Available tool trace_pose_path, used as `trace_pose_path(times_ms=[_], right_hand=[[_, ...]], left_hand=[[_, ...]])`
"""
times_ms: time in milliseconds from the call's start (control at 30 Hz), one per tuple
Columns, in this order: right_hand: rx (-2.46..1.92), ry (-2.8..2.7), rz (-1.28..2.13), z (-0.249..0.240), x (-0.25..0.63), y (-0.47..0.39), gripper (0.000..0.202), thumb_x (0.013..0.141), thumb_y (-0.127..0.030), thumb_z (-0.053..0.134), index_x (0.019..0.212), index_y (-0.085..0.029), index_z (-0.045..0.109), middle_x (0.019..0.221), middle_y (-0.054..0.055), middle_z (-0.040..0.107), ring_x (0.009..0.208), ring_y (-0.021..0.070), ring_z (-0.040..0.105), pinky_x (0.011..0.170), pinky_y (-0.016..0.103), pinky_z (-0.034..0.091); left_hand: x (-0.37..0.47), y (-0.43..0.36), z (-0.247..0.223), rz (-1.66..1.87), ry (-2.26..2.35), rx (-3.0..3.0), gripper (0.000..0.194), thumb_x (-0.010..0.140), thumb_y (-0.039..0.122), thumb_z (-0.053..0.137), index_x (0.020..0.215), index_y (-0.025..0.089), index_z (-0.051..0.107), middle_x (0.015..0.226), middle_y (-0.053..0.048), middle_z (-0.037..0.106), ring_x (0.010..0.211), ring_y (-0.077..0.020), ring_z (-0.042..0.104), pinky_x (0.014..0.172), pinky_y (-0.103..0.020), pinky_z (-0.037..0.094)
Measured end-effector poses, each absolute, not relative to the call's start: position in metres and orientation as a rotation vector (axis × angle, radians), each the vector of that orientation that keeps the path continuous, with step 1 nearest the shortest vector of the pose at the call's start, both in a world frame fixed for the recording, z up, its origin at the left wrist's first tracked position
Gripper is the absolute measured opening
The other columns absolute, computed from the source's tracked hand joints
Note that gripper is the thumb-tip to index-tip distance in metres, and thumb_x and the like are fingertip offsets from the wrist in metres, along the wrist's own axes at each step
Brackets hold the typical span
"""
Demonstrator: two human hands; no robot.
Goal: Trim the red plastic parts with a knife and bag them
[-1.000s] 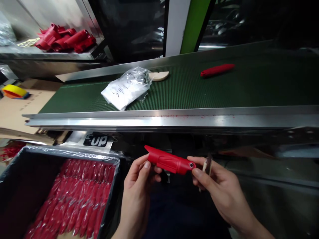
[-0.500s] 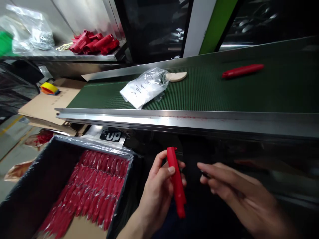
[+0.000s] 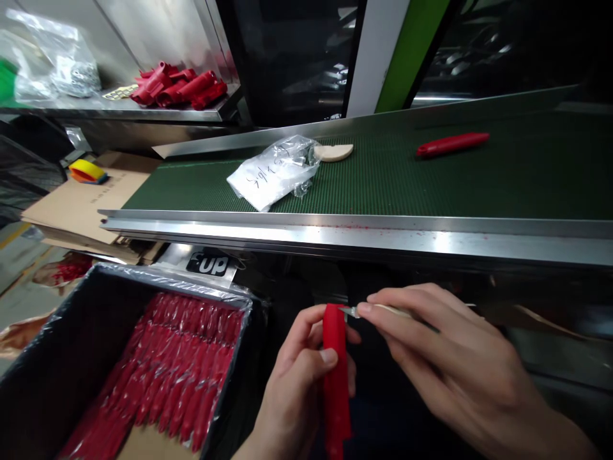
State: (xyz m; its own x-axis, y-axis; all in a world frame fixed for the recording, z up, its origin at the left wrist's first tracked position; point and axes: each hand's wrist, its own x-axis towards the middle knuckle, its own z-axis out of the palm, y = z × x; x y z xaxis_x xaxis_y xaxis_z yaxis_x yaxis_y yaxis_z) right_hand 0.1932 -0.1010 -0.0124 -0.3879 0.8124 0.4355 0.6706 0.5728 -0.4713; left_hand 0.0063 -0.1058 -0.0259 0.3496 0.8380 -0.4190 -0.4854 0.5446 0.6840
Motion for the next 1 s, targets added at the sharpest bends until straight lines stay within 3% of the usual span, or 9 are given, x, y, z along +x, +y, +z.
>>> trace_pose_path(times_ms=[833, 1000], right_hand=[[-1.138, -2.224, 0.231, -0.0104, 0.1922, -0.1032, 0.039, 0.089, 0.001, 0.053, 0.125, -0.012, 0.060, 0.107, 0.010, 0.062, 0.097, 0.0177, 0.055, 0.080, 0.036, 0.042], [-1.121, -2.260, 0.215, -0.0112, 0.1892, -0.1073, 0.037, 0.090, -0.002, 0.052, 0.124, -0.015, 0.060, 0.108, 0.009, 0.063, 0.096, 0.0179, 0.055, 0.079, 0.035, 0.043]], left_hand=[[0.0049, -0.1090, -0.0258, 0.897, 0.812, 0.479, 0.029, 0.080, 0.020, 0.053, 0.108, 0.019, 0.061, 0.093, -0.004, 0.063, 0.057, -0.0096, 0.054, 0.051, -0.020, 0.036], [0.0033, -0.1076, -0.0276, 0.908, 0.822, 0.424, 0.029, 0.080, 0.019, 0.054, 0.108, 0.019, 0.061, 0.080, -0.001, 0.058, 0.056, -0.0095, 0.052, 0.053, -0.020, 0.038]])
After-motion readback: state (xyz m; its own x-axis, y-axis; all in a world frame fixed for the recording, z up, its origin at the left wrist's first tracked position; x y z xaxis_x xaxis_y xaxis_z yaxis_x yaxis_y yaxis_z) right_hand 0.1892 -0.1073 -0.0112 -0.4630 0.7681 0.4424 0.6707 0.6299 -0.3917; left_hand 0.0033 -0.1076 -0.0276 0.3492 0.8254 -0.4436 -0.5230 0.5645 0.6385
